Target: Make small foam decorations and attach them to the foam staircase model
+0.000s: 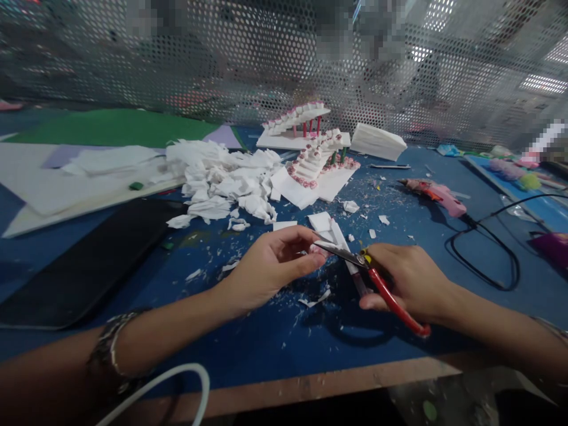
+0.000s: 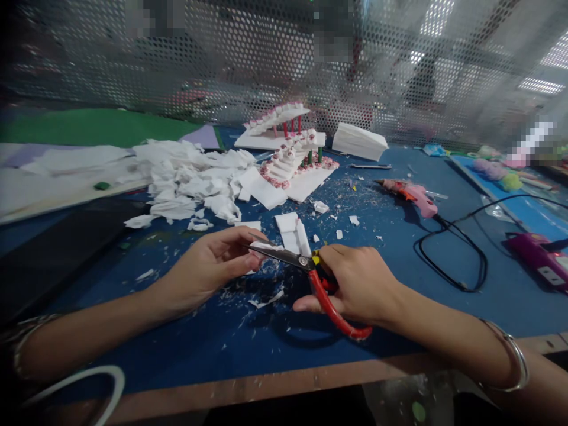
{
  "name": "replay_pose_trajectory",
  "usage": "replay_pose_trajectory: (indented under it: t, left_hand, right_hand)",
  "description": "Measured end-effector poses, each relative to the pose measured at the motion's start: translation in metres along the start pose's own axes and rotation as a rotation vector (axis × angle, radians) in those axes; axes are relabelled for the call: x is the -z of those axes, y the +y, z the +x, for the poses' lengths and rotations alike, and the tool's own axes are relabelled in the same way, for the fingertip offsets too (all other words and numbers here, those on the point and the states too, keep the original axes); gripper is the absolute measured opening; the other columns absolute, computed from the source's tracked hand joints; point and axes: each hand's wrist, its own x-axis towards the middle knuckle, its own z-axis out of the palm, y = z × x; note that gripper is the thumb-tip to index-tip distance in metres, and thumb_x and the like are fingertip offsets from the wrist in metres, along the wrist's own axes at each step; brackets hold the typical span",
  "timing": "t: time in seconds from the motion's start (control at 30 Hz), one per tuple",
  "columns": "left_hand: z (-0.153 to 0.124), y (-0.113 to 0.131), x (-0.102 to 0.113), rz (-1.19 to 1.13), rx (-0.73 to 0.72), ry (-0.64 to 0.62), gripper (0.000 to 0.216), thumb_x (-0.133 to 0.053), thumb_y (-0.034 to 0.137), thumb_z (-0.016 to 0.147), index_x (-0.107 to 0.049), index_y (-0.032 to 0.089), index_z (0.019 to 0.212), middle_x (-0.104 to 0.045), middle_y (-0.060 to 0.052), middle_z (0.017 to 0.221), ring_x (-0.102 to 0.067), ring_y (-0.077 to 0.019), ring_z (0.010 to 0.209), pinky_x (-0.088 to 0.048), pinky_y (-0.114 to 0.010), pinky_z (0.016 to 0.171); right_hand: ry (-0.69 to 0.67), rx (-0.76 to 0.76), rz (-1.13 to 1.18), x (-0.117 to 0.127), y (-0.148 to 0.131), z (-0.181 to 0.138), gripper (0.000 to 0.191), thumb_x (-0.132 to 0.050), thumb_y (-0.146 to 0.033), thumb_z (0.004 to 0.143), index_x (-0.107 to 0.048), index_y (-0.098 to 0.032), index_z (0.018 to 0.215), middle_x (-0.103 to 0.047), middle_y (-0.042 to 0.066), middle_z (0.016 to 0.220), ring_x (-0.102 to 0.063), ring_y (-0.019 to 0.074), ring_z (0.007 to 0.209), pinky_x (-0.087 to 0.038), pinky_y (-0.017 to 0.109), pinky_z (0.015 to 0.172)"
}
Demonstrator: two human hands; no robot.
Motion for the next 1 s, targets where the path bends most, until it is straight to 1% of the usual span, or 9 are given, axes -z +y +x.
replay_pose_trajectory:
  t: [0.17, 0.4, 0.53, 0.63, 0.73, 0.83, 0.9, 1.0]
  left_hand:
    - [-0.0001, 0.0003, -0.0001, -0.037, 0.028, 0.005, 0.016, -0.07, 0.023, 0.065, -0.062, 0.017, 0.077, -0.06, 0.003, 0.066, -0.052, -0.0076, 0.058, -0.043, -0.016, 0.055]
    - [0.0014, -0.0009, 0.001, -0.046, 0.028, 0.012, 0.017, -0.07, 0.027, 0.065, -0.062, 0.018, 0.076, -0.06, 0.002, 0.067, -0.052, -0.0089, 0.058, -0.044, -0.018, 0.057]
    - [0.0008, -0.0026, 0.0013, -0.042, 0.002, 0.004, 0.019, -0.07, 0.031, 0.068, -0.063, 0.017, 0.078, -0.062, 0.0, 0.072, -0.057, -0.0117, 0.066, -0.046, -0.021, 0.064]
    - [0.0001, -0.005, 0.0023, -0.068, -0.014, -0.014, 0.019, -0.067, 0.032, 0.072, -0.063, 0.017, 0.082, -0.064, -0.001, 0.076, -0.06, -0.0122, 0.068, -0.048, -0.022, 0.067]
    - [-0.0002, -0.0068, 0.0038, -0.105, -0.021, 0.011, 0.018, -0.069, 0.03, 0.071, -0.063, 0.018, 0.083, -0.063, 0.0, 0.076, -0.057, -0.0093, 0.065, -0.047, -0.019, 0.065]
    - [-0.0002, -0.006, 0.0045, -0.115, -0.008, 0.037, 0.017, -0.071, 0.027, 0.068, -0.064, 0.018, 0.079, -0.06, 0.002, 0.07, -0.053, -0.0075, 0.062, -0.044, -0.016, 0.06]
    - [-0.0001, -0.0041, 0.0041, -0.107, 0.0, 0.023, 0.014, -0.072, 0.026, 0.067, -0.065, 0.017, 0.075, -0.059, 0.002, 0.067, -0.052, -0.0074, 0.061, -0.043, -0.015, 0.057]
    - [0.0004, -0.0005, 0.0023, -0.104, 0.003, -0.015, 0.009, -0.071, 0.022, 0.066, -0.066, 0.018, 0.072, -0.06, 0.003, 0.065, -0.052, -0.0071, 0.059, -0.043, -0.015, 0.057]
  right_hand:
    - [0.022, -0.003, -0.027, 0.0005, 0.0001, -0.0004, 0.063, -0.031, -0.079, 0.071, -0.044, -0.017, 0.064, -0.049, -0.002, 0.057, -0.037, 0.0081, 0.046, -0.021, 0.022, 0.047]
    - [0.043, -0.011, -0.005, -0.0011, 0.0009, -0.0008, 0.061, -0.033, -0.074, 0.075, -0.047, -0.016, 0.061, -0.047, -0.002, 0.051, -0.038, 0.0063, 0.042, -0.02, 0.021, 0.045]
    - [0.005, -0.038, 0.038, 0.0004, 0.001, 0.0003, 0.06, -0.034, -0.072, 0.076, -0.048, -0.016, 0.061, -0.049, -0.001, 0.053, -0.041, 0.0069, 0.044, -0.022, 0.022, 0.046]
    - [-0.008, -0.021, 0.066, 0.0025, 0.0019, 0.0009, 0.062, -0.033, -0.075, 0.074, -0.049, -0.016, 0.067, -0.052, 0.001, 0.061, -0.044, 0.0091, 0.05, -0.025, 0.022, 0.048]
    - [-0.009, -0.009, 0.063, 0.0034, 0.0038, 0.0007, 0.065, -0.03, -0.079, 0.07, -0.047, -0.016, 0.073, -0.052, 0.002, 0.067, -0.044, 0.011, 0.054, -0.027, 0.023, 0.051]
    - [-0.032, -0.009, 0.041, 0.0033, 0.005, -0.0001, 0.065, -0.032, -0.081, 0.067, -0.044, -0.017, 0.073, -0.05, 0.0, 0.066, -0.04, 0.0108, 0.052, -0.025, 0.023, 0.05]
    - [-0.039, -0.004, 0.035, 0.0032, 0.0046, -0.0003, 0.064, -0.034, -0.081, 0.066, -0.043, -0.018, 0.073, -0.05, 0.001, 0.066, -0.04, 0.0109, 0.053, -0.024, 0.023, 0.05]
    - [-0.036, -0.005, 0.043, 0.0033, 0.0027, 0.0004, 0.065, -0.032, -0.081, 0.067, -0.043, -0.018, 0.071, -0.05, 0.001, 0.066, -0.04, 0.0107, 0.053, -0.024, 0.023, 0.05]
